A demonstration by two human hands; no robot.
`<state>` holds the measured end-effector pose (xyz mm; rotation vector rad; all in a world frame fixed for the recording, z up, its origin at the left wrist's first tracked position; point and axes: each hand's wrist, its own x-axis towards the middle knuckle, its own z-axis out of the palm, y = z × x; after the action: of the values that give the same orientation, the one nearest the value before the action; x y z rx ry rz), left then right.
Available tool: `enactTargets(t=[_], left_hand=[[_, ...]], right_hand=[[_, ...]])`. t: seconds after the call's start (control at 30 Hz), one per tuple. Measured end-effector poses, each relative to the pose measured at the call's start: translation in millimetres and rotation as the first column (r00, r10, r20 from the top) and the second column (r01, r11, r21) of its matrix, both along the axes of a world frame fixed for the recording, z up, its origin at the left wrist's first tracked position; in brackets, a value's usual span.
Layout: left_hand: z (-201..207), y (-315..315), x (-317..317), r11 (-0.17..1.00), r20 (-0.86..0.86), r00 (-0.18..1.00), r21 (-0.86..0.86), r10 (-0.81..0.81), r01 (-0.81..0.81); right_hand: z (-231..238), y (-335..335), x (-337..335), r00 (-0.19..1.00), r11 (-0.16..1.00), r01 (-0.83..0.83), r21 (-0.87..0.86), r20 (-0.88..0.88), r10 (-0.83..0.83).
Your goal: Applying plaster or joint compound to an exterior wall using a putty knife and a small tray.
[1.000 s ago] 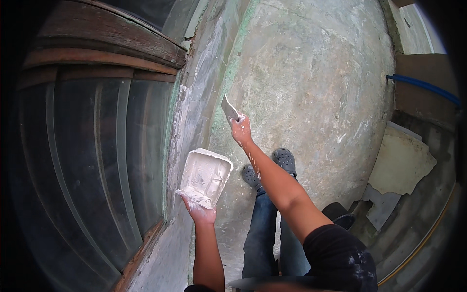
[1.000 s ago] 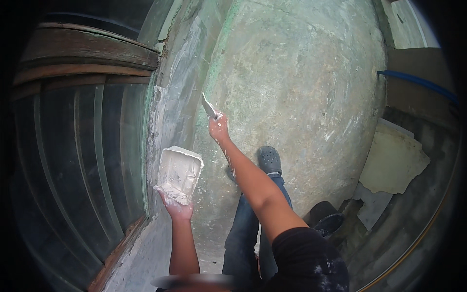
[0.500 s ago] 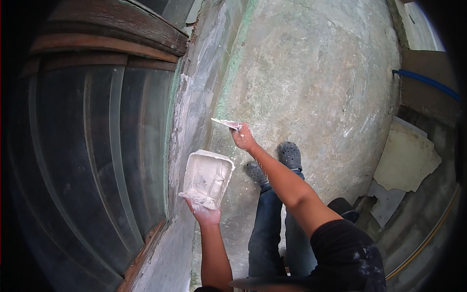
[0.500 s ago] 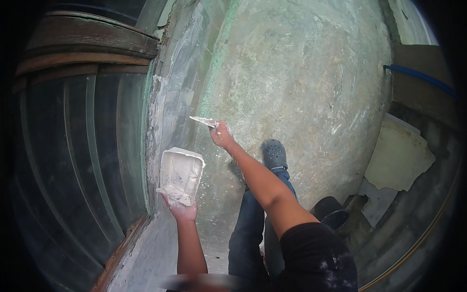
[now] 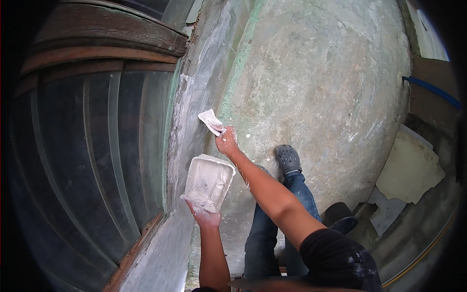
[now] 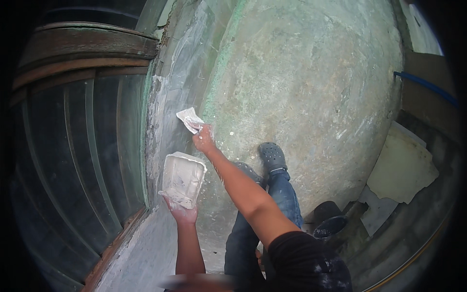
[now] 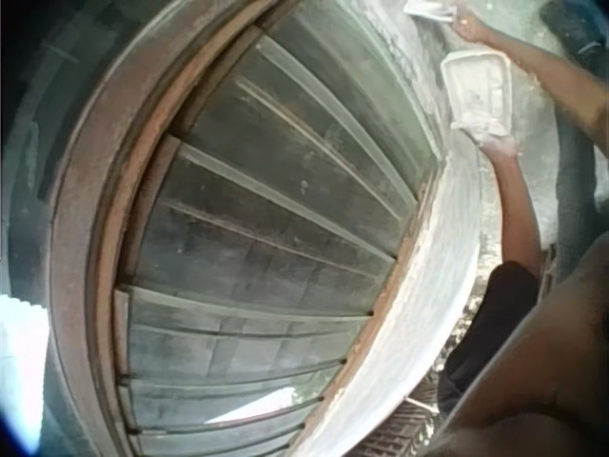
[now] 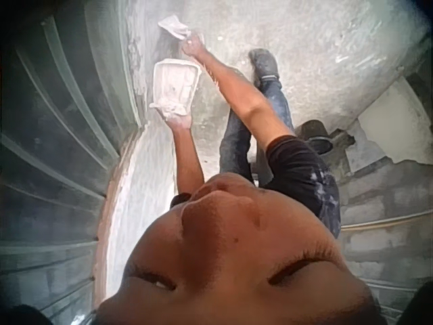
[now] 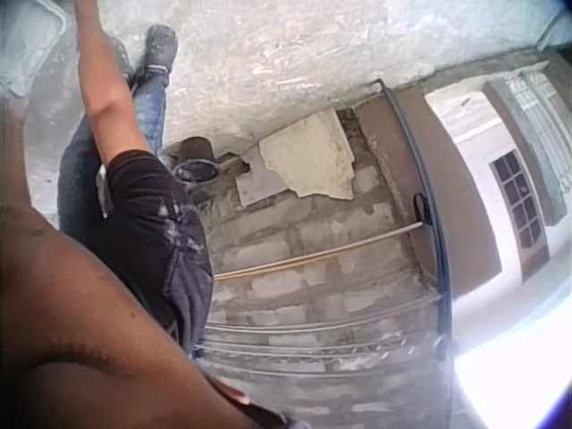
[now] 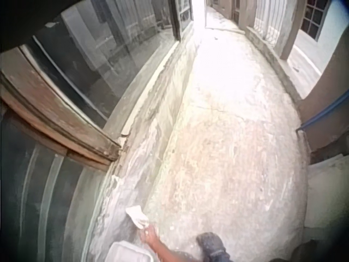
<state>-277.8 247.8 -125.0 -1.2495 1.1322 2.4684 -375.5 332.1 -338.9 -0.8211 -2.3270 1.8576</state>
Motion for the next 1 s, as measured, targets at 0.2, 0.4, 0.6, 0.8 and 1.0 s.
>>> enactTargets(t=[0.2, 0.4, 0.6, 0.8, 1.0], left_hand=[[59, 14, -15, 0.999, 0.033, 0.999, -0.042, -0.019, 0.021], [168, 50, -22, 0.993, -0.148, 0.982, -0.024, -0.116, 0.114], [298, 54, 8, 0.966, -0.266, 0.929, -0.03, -0.256, 0.258], [392, 19, 66, 0.978, -0.377, 0.903, -0.121, -0.205, 0.171], [474, -19, 115, 0.982, -0.498, 0.847, -0.057, -0.185, 0.181]], right_hand=[[92, 69, 46, 0.841, 0.812, -0.541, -0.217, -0.107, 0.531], [260, 186, 50, 0.964, 0.348, 0.16, -0.924, 0.071, -0.256], [455, 243, 91, 0.936, 0.385, 0.079, -0.92, -0.064, -0.345], [624, 211, 164, 0.929, 0.419, -0.134, -0.898, -0.261, -0.263], [694, 172, 241, 0.929, 0.683, -0.18, -0.708, -0.35, -0.118]])
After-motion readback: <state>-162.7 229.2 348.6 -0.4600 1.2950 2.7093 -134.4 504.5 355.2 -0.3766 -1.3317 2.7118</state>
